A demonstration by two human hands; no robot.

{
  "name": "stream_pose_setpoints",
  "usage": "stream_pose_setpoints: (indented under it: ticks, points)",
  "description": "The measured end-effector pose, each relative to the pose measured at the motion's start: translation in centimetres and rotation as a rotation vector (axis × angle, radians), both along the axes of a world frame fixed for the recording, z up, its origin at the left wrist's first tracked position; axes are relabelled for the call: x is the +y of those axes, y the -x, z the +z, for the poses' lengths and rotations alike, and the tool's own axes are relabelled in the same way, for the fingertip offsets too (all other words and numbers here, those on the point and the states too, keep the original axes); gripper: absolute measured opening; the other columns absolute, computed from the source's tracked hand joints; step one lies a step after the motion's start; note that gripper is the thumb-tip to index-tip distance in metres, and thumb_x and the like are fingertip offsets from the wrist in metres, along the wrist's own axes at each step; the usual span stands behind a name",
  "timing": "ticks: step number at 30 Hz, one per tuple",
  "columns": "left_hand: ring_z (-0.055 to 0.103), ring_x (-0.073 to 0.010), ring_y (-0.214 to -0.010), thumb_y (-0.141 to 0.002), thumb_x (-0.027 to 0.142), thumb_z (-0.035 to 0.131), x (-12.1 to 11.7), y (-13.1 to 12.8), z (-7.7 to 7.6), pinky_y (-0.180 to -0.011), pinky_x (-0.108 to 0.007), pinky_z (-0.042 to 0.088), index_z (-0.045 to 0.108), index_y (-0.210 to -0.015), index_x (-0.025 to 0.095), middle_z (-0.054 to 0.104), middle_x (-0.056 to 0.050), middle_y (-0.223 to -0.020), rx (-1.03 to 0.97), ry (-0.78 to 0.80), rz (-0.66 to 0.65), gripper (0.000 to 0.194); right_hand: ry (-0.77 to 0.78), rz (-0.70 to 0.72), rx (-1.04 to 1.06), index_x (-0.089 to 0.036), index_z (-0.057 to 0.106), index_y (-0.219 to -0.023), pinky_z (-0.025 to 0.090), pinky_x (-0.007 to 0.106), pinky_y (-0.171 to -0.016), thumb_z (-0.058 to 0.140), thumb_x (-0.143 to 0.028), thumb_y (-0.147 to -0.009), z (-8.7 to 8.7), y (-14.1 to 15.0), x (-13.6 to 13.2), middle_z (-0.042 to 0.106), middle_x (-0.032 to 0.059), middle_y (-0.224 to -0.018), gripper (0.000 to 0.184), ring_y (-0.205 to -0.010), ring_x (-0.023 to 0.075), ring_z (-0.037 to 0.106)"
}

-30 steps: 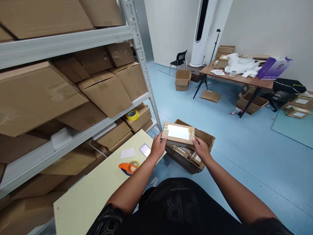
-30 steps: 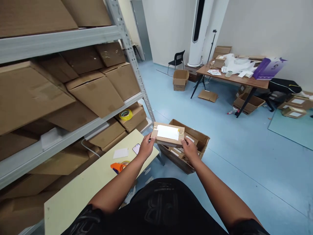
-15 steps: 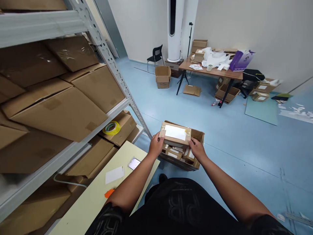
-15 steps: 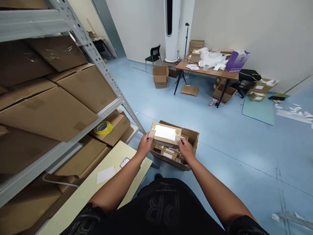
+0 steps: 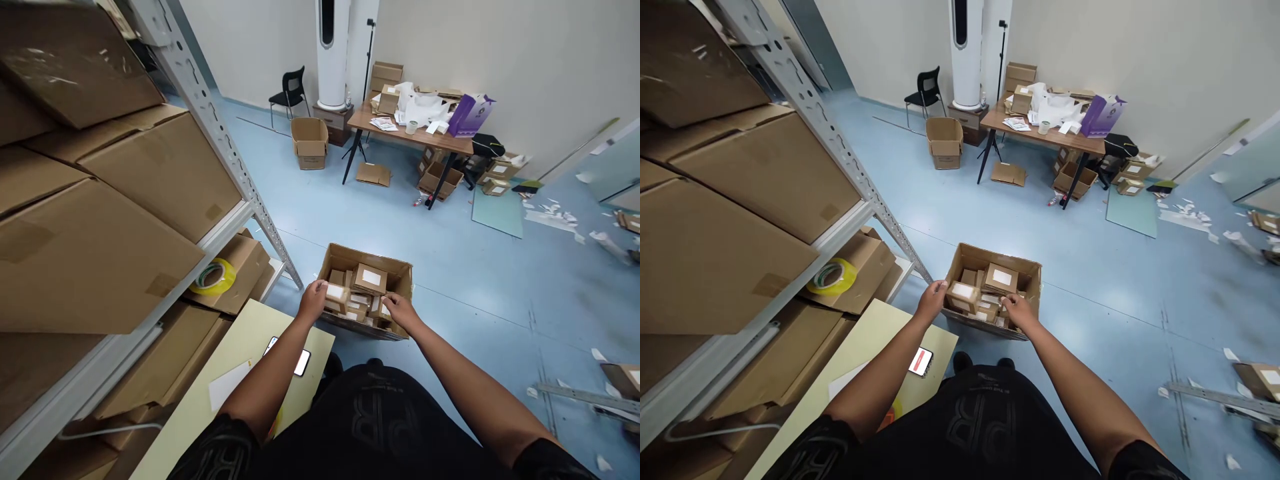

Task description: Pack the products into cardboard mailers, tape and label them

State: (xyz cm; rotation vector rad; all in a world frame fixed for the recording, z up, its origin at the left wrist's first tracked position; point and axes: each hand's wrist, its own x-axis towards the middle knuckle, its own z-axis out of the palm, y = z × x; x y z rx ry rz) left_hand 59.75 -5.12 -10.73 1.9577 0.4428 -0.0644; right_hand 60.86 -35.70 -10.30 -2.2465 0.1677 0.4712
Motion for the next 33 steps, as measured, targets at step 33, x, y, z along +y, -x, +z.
stream_pose_setpoints:
  ticks: [33]
  points:
    - [0.068,-0.0257,-0.101,-0.098,0.051,0.047,-13.5,15.3,4.9,-0.093,-0.036,0.05,0.07,-0.097,0.022,0.076,-0.006,-0.102,0.049,-0.145,0.664,0.037,-0.147,0.68,0.031,-0.021,0.075,-0.085,0.05,0.033,-0.072,0.051,-0.053,-0.086,-1.1,-7.2,-3.8,0.075,0.0068,-0.08,0.04,-0.083,0.0273,0.068]
